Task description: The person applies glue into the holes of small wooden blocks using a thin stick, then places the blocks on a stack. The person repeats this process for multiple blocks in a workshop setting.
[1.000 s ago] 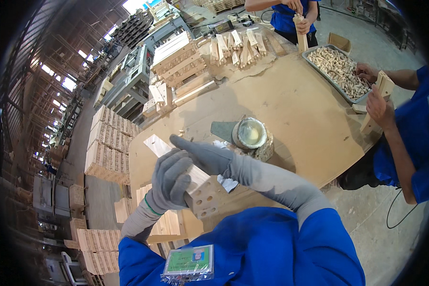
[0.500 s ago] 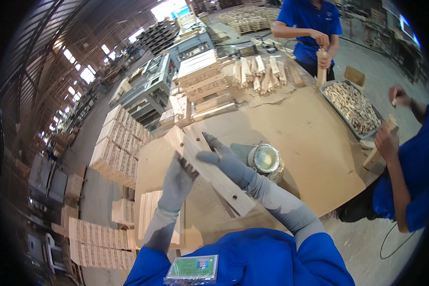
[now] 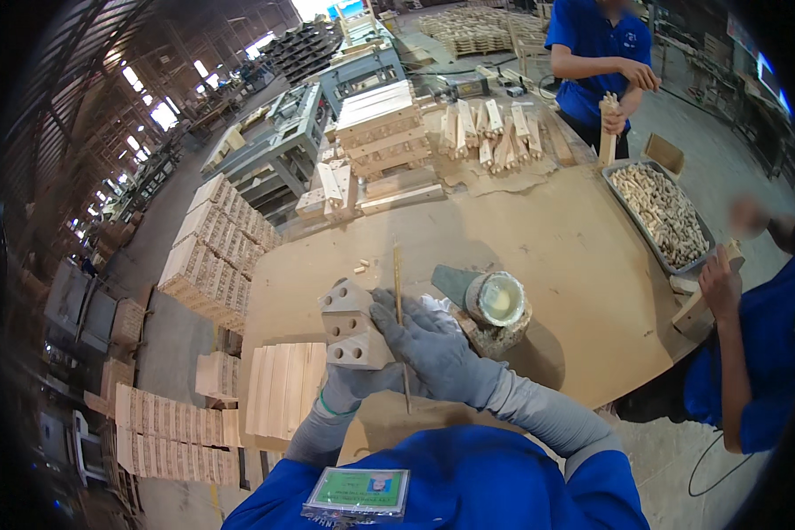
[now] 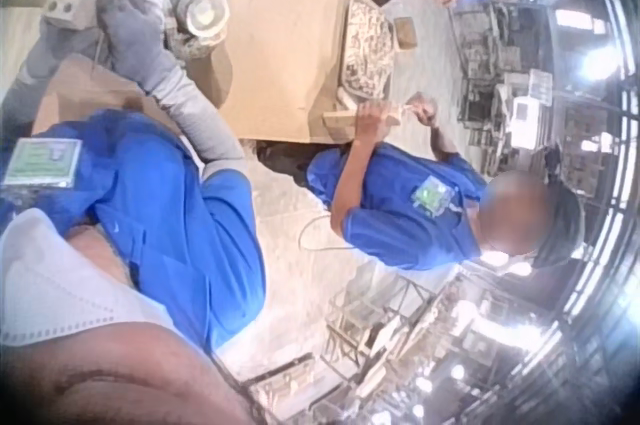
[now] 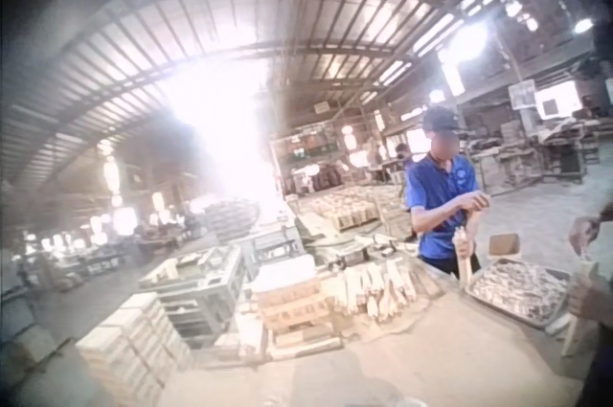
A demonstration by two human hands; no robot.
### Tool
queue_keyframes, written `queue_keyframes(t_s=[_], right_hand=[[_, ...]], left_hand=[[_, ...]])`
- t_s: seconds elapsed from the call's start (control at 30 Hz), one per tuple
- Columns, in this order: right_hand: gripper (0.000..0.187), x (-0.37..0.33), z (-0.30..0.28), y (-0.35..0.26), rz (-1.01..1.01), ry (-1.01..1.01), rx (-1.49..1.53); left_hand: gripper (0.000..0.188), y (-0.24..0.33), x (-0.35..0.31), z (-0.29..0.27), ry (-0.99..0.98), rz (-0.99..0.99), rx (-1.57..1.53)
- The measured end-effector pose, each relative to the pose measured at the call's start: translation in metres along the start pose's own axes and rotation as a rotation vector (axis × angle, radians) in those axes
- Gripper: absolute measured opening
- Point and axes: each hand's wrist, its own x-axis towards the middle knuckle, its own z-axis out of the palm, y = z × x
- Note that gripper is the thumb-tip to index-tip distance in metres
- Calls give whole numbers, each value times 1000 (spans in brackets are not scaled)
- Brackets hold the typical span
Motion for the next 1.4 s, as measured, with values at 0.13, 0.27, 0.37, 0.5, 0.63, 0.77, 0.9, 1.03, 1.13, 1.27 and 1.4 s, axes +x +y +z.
queue_keyframes(t_s=[0.13, 0.27, 0.37, 0.5, 0.63, 0.77, 0.9, 1.03, 1.13, 1.27, 1.4], right_hand=[[71, -15, -31, -2, 95, 2, 148], [35, -62, -73, 0, 483, 374, 197], [23, -79, -103, 23, 632, 544, 202], [20, -93, -91, 48, 1004, 580, 377], [15, -93, -68, 71, 798, 565, 142], [17, -100, -68, 73, 880, 541, 134], [19, -92, -81, 60, 907, 558, 75], [17, -103, -67, 72, 839, 556, 60], [17, -109, -63, 51, 778, 455, 41], [16, -118, -74, 23, 555, 408, 58], [16, -116, -74, 22, 832, 471, 213]], left_hand=[[82, -9, -29, -4, -22, -219, -71], [89, 6, -17, -20, 142, -341, -493], [92, 12, -7, -27, 260, -260, -579], [93, 19, 0, -23, 201, -304, -559], [94, 23, 8, -11, 87, -312, -509], [90, 23, 2, -15, -65, -401, -343], [88, 14, -8, -11, -88, -454, -327], [94, 7, -12, -7, -246, -278, 121], [96, 19, -3, 1, -213, -558, 2], [94, 9, -7, 4, -254, -467, 32], [91, 21, 6, 11, -300, -477, -32]])
